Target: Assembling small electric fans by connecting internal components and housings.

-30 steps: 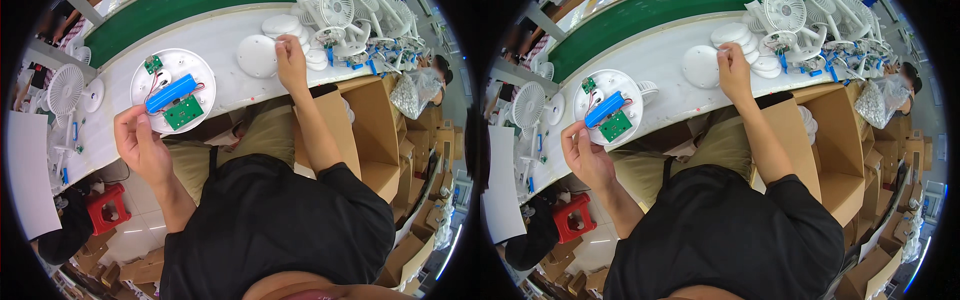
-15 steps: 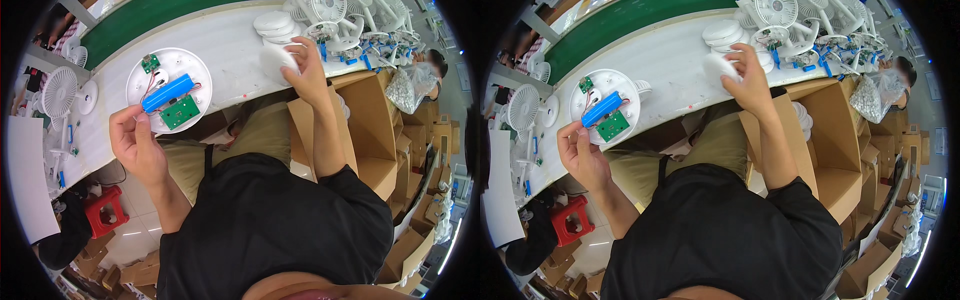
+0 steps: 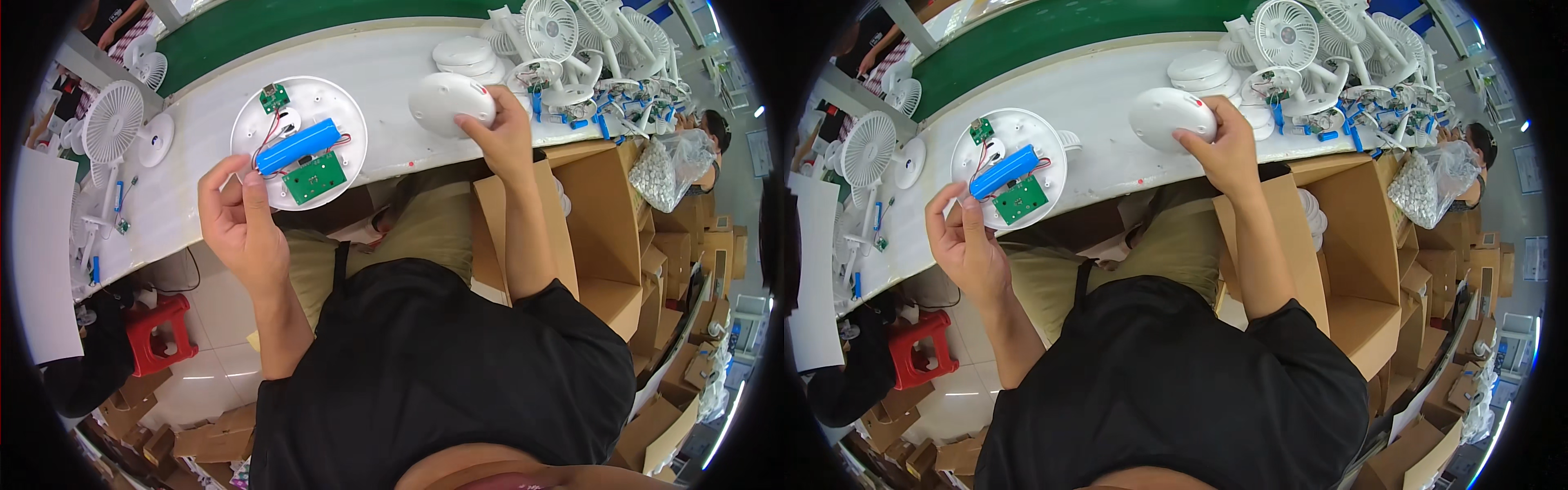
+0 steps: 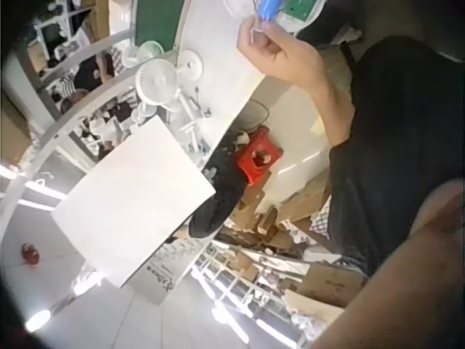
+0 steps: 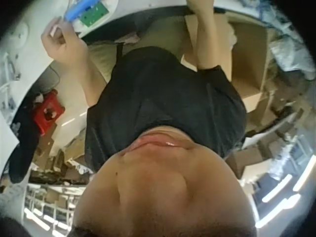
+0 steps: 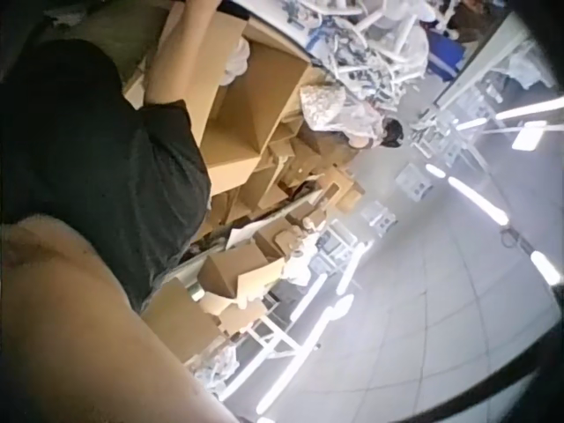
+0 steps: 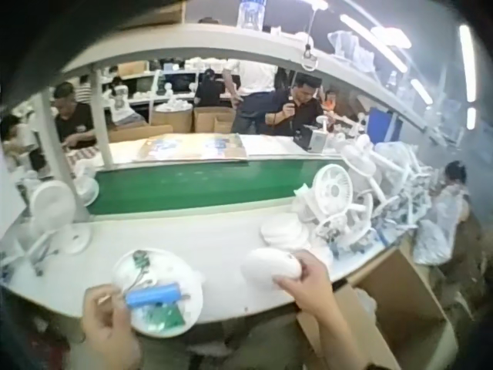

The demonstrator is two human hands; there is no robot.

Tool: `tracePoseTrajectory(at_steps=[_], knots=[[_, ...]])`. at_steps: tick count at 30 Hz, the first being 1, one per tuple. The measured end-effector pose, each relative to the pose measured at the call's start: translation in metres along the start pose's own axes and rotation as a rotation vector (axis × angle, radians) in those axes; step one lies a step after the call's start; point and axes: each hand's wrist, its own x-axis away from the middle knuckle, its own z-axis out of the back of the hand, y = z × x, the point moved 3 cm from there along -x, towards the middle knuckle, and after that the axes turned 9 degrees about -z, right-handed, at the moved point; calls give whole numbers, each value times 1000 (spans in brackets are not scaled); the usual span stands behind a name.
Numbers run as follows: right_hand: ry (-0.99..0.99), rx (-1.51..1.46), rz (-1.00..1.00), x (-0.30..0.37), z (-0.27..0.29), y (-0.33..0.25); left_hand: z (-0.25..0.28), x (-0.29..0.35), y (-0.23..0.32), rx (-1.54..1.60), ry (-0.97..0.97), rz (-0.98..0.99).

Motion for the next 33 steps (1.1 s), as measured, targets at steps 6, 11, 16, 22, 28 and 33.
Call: tracePoseTrajectory(at_steps=[6,11,16,22,28,33], knots=[[-10,-43,174,30,-13,-33,-6,5,2,3,37,20],[36,118,234,33,-17,-26,2,10,-3,-25,50,58],[35,7,300,0,-5,-74,4,5,8,-122,62,43],[369,97,1023,-65,8,-223,6,8,19,-24,51,100],[558,81,1630,-157,-65,-400,7,19,22,8,48,50],[688,1012,1235,-221,-164,-512,6,24,28,4,-2,62]])
